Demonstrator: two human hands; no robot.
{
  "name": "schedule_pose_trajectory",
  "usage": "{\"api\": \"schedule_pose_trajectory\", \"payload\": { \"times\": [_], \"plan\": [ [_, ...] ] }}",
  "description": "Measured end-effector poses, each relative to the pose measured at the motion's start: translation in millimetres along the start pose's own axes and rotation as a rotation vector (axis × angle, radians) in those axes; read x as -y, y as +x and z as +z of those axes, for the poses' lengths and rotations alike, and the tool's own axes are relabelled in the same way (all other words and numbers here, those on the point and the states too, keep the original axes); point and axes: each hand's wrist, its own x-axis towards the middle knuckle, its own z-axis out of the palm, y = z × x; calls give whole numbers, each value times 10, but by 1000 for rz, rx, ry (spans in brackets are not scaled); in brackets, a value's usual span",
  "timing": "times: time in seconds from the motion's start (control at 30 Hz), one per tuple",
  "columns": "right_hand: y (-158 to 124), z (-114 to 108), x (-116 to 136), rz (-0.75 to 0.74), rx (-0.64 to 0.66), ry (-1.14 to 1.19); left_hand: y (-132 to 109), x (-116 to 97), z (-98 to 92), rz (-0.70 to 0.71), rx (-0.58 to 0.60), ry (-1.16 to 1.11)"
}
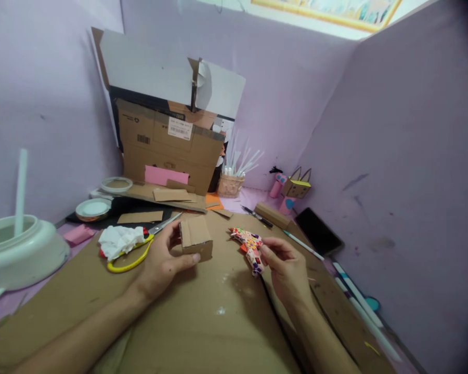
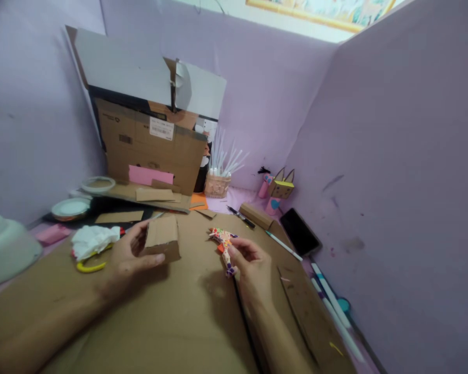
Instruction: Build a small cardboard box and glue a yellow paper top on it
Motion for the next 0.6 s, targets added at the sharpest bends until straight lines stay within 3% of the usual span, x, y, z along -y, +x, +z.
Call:
{"api": "schedule_pose_trajectory", "payload": {
  "times": [0.2,0.37,0.5,0.6],
  "plan": [
    [-21,24,-17,69,54,-104,13,-16,-13,-30,-44,15],
    [-81,13,-40,117,1,-125,36,-9,-50,-34,-54,4],
    [-152,-78,-164,270,182,-103,62,-1,-87,-31,-71,-17],
    [-83,-207,-251,143,203,-250,77,8,-105,-41,-85,-23]
  ]
}}
